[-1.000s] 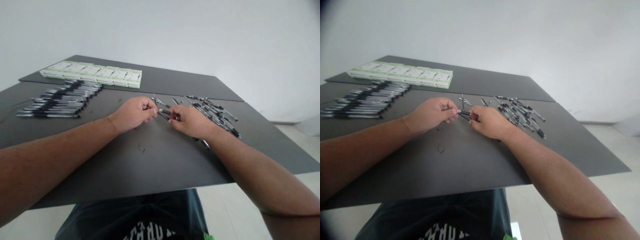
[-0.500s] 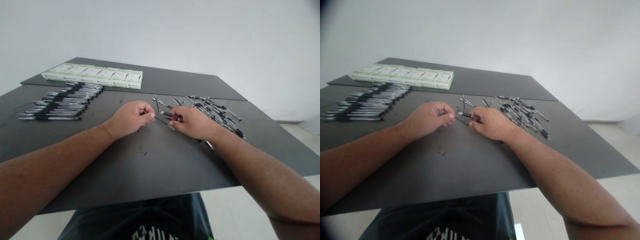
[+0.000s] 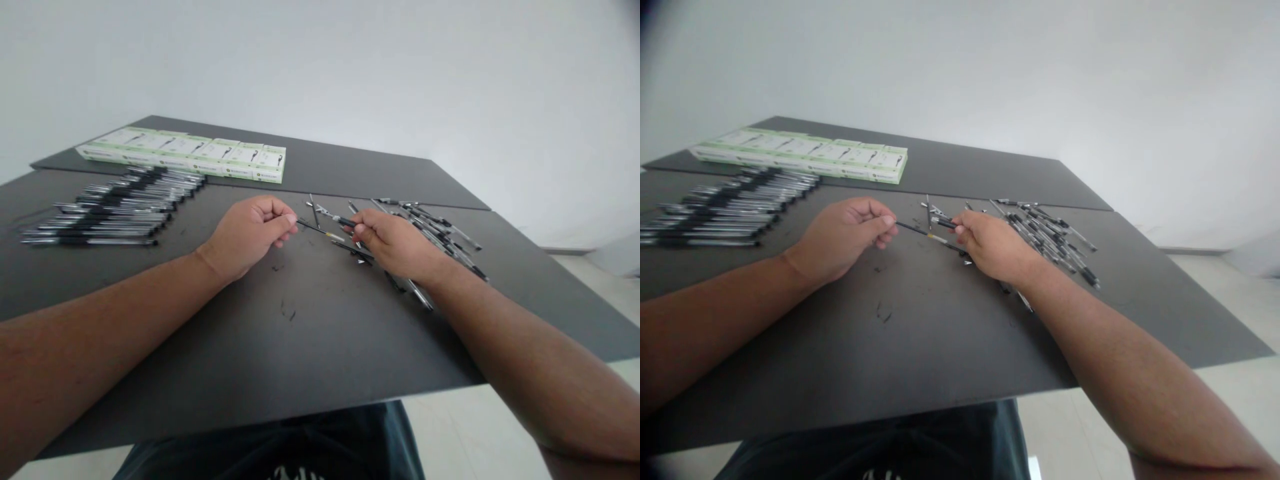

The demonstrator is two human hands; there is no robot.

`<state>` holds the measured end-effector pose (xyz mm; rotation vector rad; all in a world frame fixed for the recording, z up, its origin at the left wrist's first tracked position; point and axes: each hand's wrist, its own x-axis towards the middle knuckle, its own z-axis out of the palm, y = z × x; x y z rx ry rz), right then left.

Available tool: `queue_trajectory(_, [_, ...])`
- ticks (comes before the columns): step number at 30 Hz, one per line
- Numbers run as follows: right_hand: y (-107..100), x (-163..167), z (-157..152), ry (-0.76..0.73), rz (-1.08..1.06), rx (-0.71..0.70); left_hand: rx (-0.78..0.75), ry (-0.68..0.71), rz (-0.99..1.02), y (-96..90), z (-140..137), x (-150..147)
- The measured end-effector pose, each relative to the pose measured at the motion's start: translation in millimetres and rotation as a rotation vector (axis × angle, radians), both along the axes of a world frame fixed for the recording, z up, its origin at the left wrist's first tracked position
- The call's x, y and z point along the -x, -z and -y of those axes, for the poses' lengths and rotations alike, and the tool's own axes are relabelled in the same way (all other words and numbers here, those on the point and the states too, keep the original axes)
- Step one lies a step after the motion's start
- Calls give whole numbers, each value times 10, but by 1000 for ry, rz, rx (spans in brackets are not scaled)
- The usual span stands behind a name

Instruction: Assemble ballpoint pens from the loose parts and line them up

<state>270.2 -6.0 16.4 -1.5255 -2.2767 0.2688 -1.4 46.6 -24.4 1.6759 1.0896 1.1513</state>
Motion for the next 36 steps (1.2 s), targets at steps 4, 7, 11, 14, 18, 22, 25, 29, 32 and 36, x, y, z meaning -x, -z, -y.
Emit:
queue_trajectory(4, [-18,-19,-24,34,-3,-27,97,-84,211,-37,-37,-3])
queue_trajectory(7, [-29,-29,-38,62,16,-40,158,-100,296,-85,-43,1])
queue_trajectory(11, [-28,-30,-50,57,50,-26,185,-93,320,-119,-28,-1])
queue_trajectory(14, [-20,-29,-52,56,71,-13,188,-90,325,-118,-19,-4])
queue_trajectory(18, [-6,-32,-51,49,74,-14,181,-77,319,-117,-11,-9])
queue_trajectory(22, [-1,-26,-50,44,72,-13,182,-84,312,-131,-12,-4])
queue_trajectory(25, [-14,-19,-49,65,57,-38,174,-81,311,-115,-30,8])
queue_trajectory(29, [-41,-14,-31,152,9,-84,133,-32,203,-33,-42,6])
queue_trajectory(32, [-42,7,3,104,-16,-46,106,48,133,21,10,-22])
queue_trajectory(36, [-12,70,57,-43,3,9,78,171,72,9,125,-63])
